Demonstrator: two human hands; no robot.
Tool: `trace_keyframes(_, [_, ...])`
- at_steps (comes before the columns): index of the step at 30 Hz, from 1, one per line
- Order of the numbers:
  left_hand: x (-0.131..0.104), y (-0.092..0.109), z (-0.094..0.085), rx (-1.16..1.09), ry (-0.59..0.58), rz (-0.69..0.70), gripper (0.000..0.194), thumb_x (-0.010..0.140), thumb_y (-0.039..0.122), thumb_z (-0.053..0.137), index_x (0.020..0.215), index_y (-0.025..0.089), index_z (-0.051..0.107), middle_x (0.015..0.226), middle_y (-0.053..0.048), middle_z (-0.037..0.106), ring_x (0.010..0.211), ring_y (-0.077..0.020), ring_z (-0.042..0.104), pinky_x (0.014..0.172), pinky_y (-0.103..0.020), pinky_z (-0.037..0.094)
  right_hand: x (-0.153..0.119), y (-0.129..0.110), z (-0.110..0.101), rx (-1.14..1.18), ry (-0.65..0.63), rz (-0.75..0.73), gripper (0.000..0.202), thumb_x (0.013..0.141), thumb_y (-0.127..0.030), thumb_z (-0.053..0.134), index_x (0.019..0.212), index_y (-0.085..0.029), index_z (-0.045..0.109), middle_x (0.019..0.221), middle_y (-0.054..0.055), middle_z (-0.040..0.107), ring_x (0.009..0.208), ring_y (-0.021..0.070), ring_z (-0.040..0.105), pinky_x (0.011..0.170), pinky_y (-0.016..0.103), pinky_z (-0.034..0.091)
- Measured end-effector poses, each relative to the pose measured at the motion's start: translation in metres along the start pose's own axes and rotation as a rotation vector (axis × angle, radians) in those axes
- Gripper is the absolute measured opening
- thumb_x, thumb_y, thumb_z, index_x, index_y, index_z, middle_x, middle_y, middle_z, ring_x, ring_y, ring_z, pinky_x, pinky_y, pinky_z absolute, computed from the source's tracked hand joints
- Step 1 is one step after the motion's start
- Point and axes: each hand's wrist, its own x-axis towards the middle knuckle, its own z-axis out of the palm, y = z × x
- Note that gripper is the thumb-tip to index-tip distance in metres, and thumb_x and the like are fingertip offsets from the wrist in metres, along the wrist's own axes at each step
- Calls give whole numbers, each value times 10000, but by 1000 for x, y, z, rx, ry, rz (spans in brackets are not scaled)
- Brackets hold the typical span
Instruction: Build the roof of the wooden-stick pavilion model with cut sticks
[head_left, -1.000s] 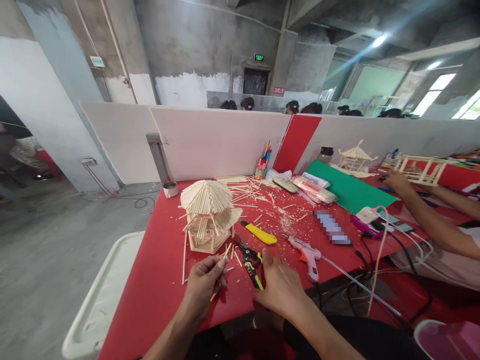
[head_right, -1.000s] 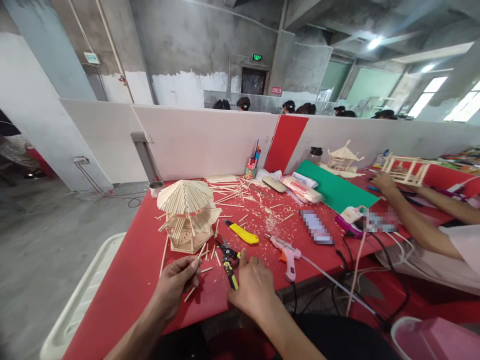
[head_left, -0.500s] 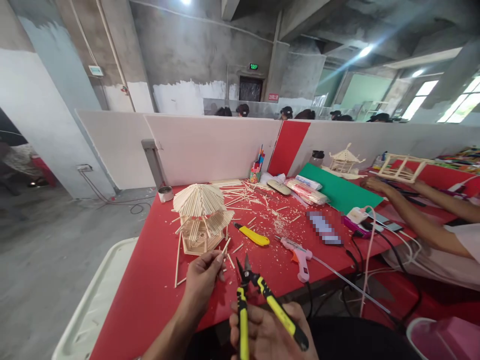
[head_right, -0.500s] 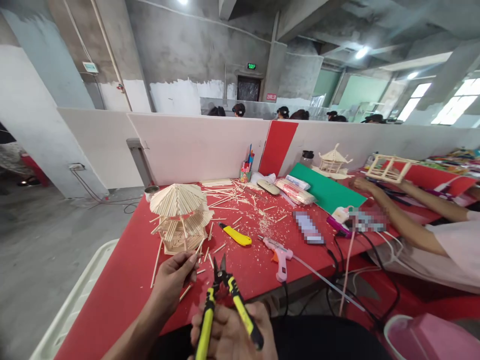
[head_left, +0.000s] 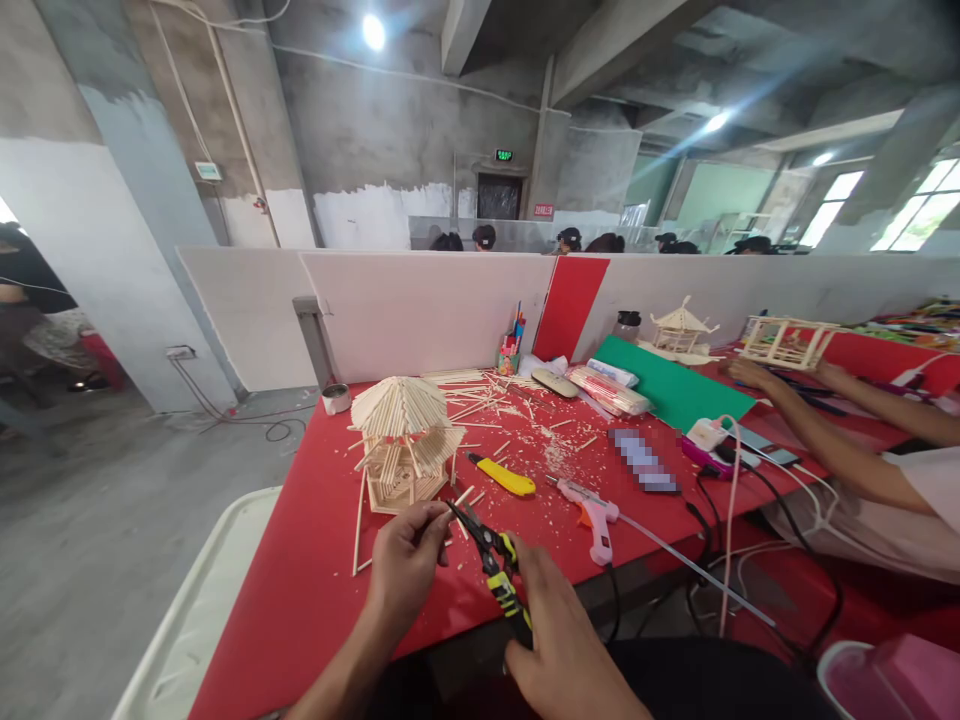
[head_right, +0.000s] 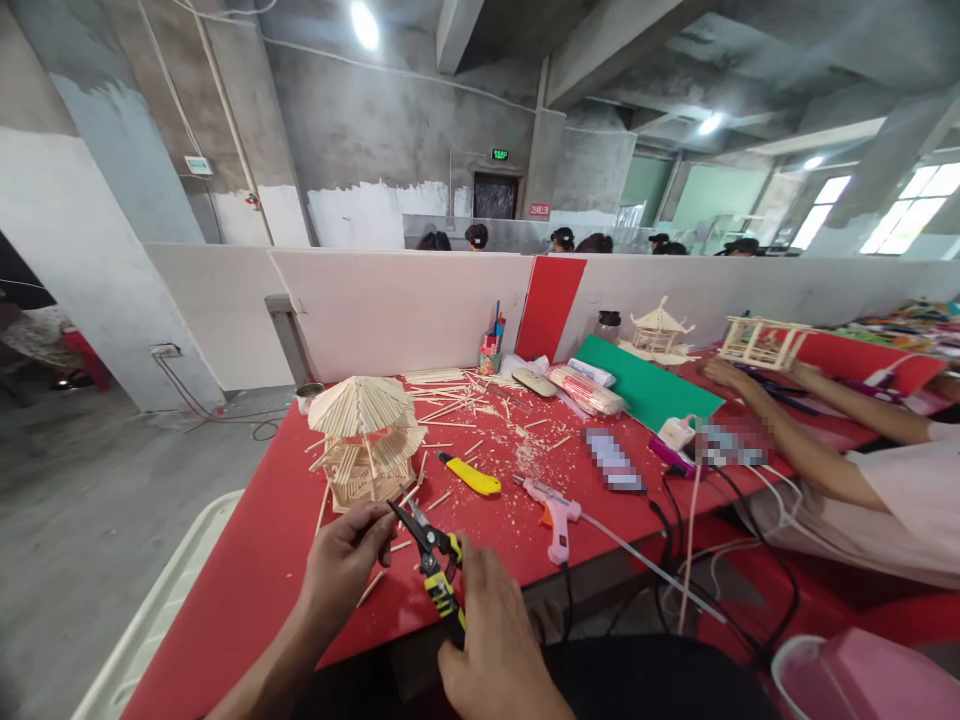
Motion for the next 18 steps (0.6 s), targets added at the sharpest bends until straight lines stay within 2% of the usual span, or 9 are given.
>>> trace_keyframes(4, [-1,0,2,78,-42,47,186,724,284,543,579,183,602,476,20,528,441,-127,506,460,-219,391,3,-15,-12,-184,-14,11,857,690,-128,508,1492,-105,207,1521,162,274,1416,314,219,1149,477,213])
trace_keyframes(8, [-2,-4,0,78,-52,58,151,729,261,522,637,182,612,543,7,571,465,-138,527,476,-228,410,4,-20,-15,-226,0,-1,844,700,-140,521,1490,-124,224,1513,158,294,1406,333,239,1139,496,234])
trace_keyframes(14, [-2,-9,-3,134,-77,64,180,768,272,515,624,187,582,503,14,535,470,-142,511,482,-228,389,5,-15,-9,-191,-5,-11,812,711,-160,518,1480,-115,257,1515,149,296,1412,322,231,1148,506,219])
trace_keyframes(18, [-4,-7,-4,181,-103,104,229,802,277,505,594,194,550,523,8,535,488,-138,517,493,-221,387,6,-6,-1,-140,33,-52,781,705,-155,506,1456,-87,301,1481,160,353,1385,306,299,1139,483,255])
